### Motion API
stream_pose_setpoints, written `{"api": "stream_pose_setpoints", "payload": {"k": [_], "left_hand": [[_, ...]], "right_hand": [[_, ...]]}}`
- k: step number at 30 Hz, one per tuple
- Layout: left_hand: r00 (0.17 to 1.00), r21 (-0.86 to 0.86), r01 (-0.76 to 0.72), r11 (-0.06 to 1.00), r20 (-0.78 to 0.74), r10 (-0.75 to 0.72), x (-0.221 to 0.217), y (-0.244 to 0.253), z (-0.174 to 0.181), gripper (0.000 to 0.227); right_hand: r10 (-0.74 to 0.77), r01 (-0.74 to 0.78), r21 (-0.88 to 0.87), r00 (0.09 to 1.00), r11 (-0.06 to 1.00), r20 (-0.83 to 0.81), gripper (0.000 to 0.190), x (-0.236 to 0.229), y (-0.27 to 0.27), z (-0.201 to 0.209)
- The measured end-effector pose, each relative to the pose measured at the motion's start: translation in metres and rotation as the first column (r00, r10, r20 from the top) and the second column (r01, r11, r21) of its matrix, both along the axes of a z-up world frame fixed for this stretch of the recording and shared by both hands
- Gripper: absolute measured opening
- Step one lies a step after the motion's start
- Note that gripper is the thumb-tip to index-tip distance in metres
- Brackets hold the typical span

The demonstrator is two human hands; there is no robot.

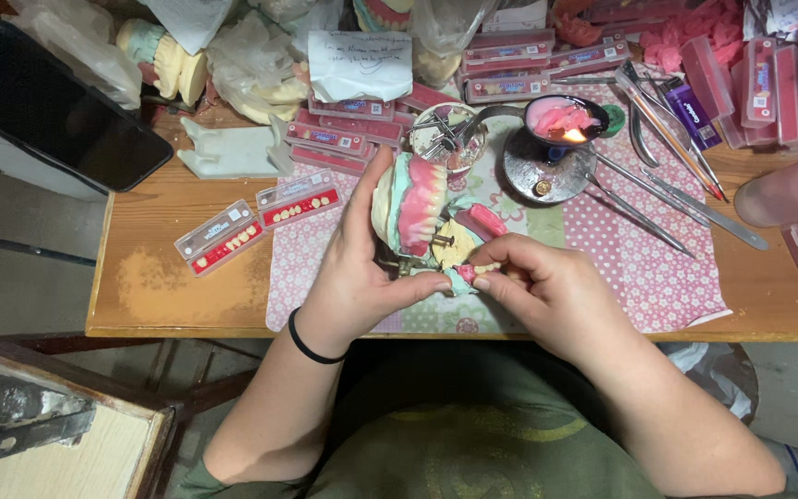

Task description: The person assembles a set of dentures by placing individual teeth into a mold and using a metal tool to adjust and secure them. They repeatedly open and close the denture halves to check the fit and alignment of the teeth.

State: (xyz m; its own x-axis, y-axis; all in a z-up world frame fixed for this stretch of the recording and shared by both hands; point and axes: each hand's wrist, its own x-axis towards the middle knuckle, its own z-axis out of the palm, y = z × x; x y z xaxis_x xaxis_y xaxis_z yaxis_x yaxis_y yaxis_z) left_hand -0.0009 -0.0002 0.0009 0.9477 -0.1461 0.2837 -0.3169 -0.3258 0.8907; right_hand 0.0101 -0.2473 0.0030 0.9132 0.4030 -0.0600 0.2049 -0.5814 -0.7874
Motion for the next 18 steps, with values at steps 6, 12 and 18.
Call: {"api": "stream_pose_setpoints", "payload": {"k": [6,12,18], "left_hand": [[1.0,0.016,0.001,1.0,0.011,-0.002,0.0,0.001,-0.003,0.121],[1.0,0.025,0.0,1.0,0.002,0.0,-0.001,0.0,0.0,0.121],[1.0,0.017,0.001,1.0,0.014,-0.002,0.0,0.0,-0.001,0.121]], "right_hand": [[-0.02,0.02,-0.003,1.0,1.0,-0.016,0.015,0.001,-0.002,-0.005],[-0.011,0.011,0.048,1.0,0.999,-0.005,0.015,0.003,-0.004,-0.011],[-0.034,0.036,0.047,0.998,0.998,-0.048,0.016,0.004,-0.005,-0.012]]}}
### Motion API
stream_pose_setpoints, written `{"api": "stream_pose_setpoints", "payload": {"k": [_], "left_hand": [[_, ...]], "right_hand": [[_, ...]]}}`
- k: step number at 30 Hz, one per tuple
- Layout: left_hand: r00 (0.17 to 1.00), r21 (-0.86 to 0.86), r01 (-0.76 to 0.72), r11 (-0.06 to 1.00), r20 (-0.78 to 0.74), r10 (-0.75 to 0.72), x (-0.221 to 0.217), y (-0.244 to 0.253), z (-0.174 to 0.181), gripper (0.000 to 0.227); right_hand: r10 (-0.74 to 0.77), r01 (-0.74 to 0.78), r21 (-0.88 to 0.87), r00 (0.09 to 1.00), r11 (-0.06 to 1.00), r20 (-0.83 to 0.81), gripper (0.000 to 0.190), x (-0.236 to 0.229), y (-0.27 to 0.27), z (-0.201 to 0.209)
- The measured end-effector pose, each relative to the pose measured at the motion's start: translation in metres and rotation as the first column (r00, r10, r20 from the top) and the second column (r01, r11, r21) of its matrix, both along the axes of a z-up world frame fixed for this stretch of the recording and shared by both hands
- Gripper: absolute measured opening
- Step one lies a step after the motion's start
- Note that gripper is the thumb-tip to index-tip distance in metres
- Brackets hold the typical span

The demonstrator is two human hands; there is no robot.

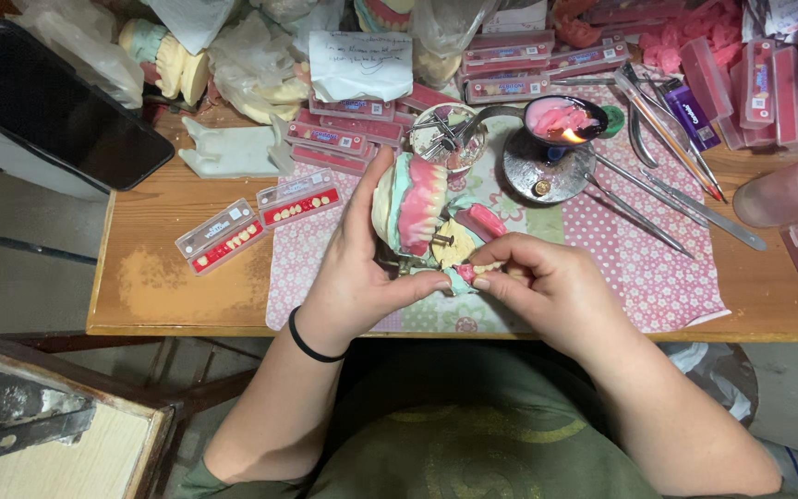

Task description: The person assembles a set of dentures by placing individual teeth into a mold and using a metal tool to adjust and secure them. They repeatedly open and close the denture halves to check the fit and alignment of the teeth.

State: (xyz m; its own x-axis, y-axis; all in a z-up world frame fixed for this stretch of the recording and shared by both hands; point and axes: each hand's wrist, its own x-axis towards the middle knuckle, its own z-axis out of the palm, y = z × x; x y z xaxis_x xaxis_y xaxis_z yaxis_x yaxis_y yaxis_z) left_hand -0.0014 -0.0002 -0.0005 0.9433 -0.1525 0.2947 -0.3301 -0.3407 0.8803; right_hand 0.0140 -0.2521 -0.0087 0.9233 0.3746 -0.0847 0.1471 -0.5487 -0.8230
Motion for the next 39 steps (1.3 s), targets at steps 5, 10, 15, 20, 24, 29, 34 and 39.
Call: {"api": "stream_pose_setpoints", "payload": {"k": [5,10,15,20,24,29,34,39], "left_hand": [[1.0,0.0,-0.001,1.0,0.005,0.001,0.001,0.0,-0.002,0.122],[1.0,0.013,-0.007,1.0,0.01,0.007,0.002,0.0,-0.002,0.123],[1.0,0.022,-0.013,1.0,-0.003,0.013,0.001,0.0,0.0,0.122],[1.0,0.005,0.0,1.0,-0.002,0.0,0.001,0.0,0.0,0.122],[1.0,0.012,-0.002,1.0,-0.009,0.002,0.0,-0.001,0.002,0.122],[1.0,0.009,0.006,1.0,0.003,-0.006,0.001,0.001,0.0,0.122],[1.0,0.006,0.016,1.0,0.015,-0.016,0.002,0.001,-0.001,0.122],[1.0,0.019,0.002,1.0,0.004,-0.002,0.001,0.0,0.0,0.122]], "right_hand": [[-0.003,0.007,0.069,0.998,0.998,-0.058,0.02,0.001,-0.001,0.001],[0.0,0.006,0.072,0.996,0.997,-0.085,0.022,0.001,0.0,0.003],[-0.049,0.058,0.07,0.992,0.996,-0.118,0.015,0.0,0.002,0.005],[-0.05,0.062,0.096,0.991,0.993,-0.122,0.014,0.002,0.001,-0.001],[-0.05,0.068,0.14,0.99,0.988,-0.13,0.013,0.001,0.001,-0.001],[-0.04,0.053,0.122,0.993,0.991,-0.11,0.014,0.002,0.0,-0.003],[-0.02,0.027,0.104,0.997,0.994,-0.07,0.015,0.002,-0.001,-0.005],[-0.031,0.036,0.08,0.997,0.996,-0.065,0.016,0.002,-0.001,-0.004]]}}
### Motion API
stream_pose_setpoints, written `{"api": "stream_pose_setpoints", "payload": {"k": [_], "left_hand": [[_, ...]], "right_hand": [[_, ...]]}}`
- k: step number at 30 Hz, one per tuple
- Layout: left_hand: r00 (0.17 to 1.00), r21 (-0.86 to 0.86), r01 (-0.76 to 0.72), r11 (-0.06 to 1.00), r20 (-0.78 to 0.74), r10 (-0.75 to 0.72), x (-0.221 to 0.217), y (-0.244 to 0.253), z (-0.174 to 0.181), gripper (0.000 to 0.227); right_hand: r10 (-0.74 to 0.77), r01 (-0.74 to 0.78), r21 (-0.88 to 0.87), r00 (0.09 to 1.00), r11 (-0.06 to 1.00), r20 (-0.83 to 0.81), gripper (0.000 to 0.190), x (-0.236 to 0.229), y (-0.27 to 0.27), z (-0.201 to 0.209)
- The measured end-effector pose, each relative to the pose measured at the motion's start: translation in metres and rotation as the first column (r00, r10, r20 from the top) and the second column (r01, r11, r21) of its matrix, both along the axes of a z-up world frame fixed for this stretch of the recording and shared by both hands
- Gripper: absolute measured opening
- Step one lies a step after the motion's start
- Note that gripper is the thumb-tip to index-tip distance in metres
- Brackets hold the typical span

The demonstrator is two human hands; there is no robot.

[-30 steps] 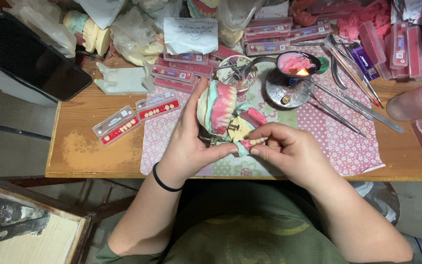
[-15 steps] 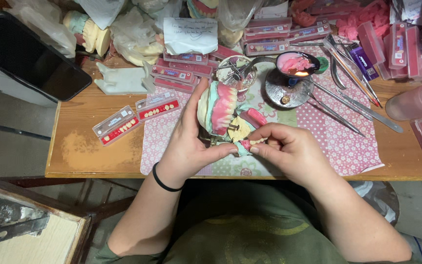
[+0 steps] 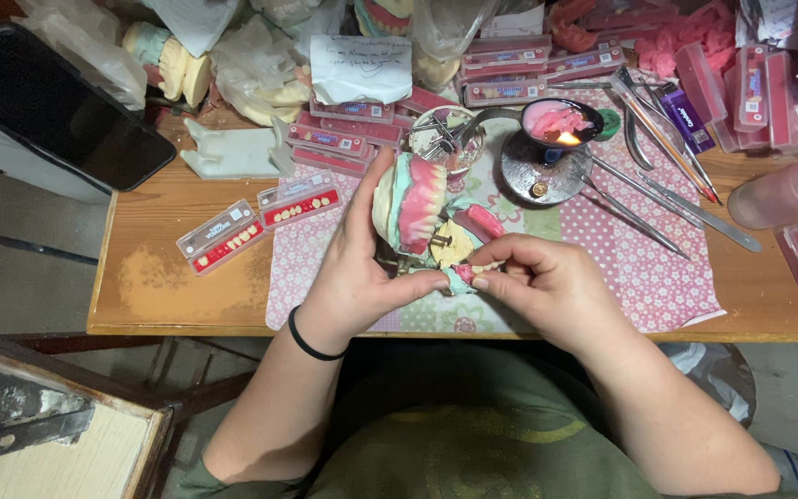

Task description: The person assembles a set of dentures by placing individual teeth into a mold and using a metal tool to adjust and secure them. They repeatedly open and close the denture halves to check the fit and alignment of the teeth.

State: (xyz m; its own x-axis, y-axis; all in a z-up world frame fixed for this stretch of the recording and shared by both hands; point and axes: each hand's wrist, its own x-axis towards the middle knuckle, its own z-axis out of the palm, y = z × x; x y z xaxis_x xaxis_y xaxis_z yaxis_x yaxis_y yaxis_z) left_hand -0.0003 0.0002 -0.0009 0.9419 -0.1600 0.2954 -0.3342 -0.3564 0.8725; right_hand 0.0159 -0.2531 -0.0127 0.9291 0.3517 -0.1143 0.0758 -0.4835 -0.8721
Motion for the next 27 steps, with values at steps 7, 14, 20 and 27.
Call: {"api": "stream_pose_setpoints", "payload": {"k": [7,14,20,27], "left_hand": [[1.0,0.006,-0.004,1.0,-0.009,0.004,0.001,0.0,0.001,0.121],[1.0,0.011,-0.01,1.0,0.002,0.01,0.001,0.0,0.001,0.122],[1.0,0.015,-0.013,1.0,0.008,0.013,0.0,-0.001,0.001,0.121],[1.0,0.008,-0.02,1.0,0.022,0.02,-0.001,-0.001,0.001,0.118]], "right_hand": [[0.034,-0.027,0.128,0.998,0.991,-0.054,0.023,0.0,0.001,0.003],[-0.01,0.01,-0.002,1.0,1.0,-0.019,0.015,0.0,0.003,0.004],[0.014,-0.014,0.003,0.999,1.0,0.03,0.015,-0.001,0.002,0.001],[0.009,-0.019,0.11,0.996,0.994,0.093,0.055,-0.008,-0.005,0.016]]}}
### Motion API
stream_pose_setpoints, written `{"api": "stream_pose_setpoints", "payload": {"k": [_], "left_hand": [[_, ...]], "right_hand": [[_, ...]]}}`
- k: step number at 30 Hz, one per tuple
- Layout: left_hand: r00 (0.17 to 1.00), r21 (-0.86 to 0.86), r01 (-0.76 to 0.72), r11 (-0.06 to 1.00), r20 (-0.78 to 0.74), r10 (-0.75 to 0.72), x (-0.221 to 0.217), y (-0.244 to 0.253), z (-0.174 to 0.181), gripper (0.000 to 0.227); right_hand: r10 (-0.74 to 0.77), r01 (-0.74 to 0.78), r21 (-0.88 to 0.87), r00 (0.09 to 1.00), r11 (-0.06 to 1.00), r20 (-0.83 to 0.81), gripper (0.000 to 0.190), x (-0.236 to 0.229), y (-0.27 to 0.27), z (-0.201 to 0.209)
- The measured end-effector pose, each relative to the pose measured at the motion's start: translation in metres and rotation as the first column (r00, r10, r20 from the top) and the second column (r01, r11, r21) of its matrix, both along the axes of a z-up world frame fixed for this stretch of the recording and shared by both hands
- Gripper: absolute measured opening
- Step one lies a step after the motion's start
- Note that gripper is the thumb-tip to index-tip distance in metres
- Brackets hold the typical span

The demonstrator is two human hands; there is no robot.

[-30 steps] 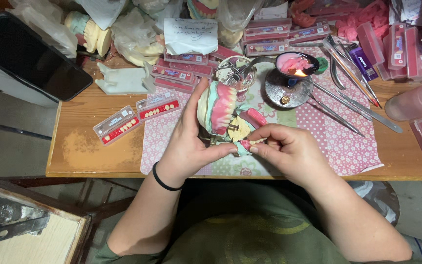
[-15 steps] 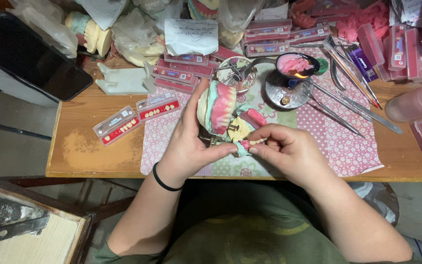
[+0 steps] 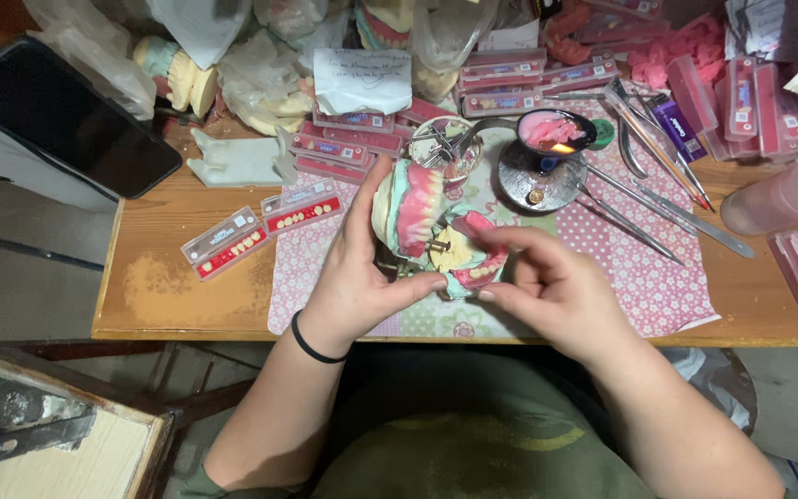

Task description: The person assembles a set of dentures by placing individual teeth into a mold and using a metal tool to adjust and secure them. They repeatedly open and close the denture halves to check the fit and alignment of the teeth.

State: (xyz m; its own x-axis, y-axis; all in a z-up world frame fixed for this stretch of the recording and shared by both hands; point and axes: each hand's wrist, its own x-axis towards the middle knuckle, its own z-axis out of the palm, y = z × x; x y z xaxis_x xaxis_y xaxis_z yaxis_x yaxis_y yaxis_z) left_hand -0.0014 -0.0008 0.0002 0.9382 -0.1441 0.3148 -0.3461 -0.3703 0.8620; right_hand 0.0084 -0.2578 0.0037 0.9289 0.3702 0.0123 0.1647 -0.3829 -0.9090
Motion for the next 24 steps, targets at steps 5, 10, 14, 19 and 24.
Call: {"api": "stream_pose_setpoints", "payload": {"k": [5,10,14,19,24], "left_hand": [[1.0,0.018,-0.015,1.0,0.02,0.014,0.0,0.001,-0.002,0.118],[0.998,0.025,-0.027,0.999,0.056,0.025,-0.002,-0.002,-0.001,0.115],[0.994,-0.063,-0.09,0.994,0.059,0.094,-0.003,-0.009,0.008,0.11],[0.98,0.113,-0.186,0.976,0.094,0.176,-0.002,-0.015,0.02,0.108],[0.945,0.25,-0.306,0.919,0.193,0.263,0.002,-0.02,0.024,0.102]], "right_hand": [[-0.243,0.285,-0.081,0.909,0.955,0.338,0.039,0.025,-0.053,-0.005],[0.054,0.255,-0.626,0.902,0.737,0.429,0.108,0.078,-0.068,0.023],[0.131,0.123,-0.707,0.947,0.697,0.294,0.126,0.106,-0.068,0.008],[0.214,0.085,-0.687,0.917,0.722,0.338,0.123,0.12,-0.069,-0.005],[0.229,0.12,-0.652,0.876,0.749,0.424,0.112,0.12,-0.07,-0.013]]}}
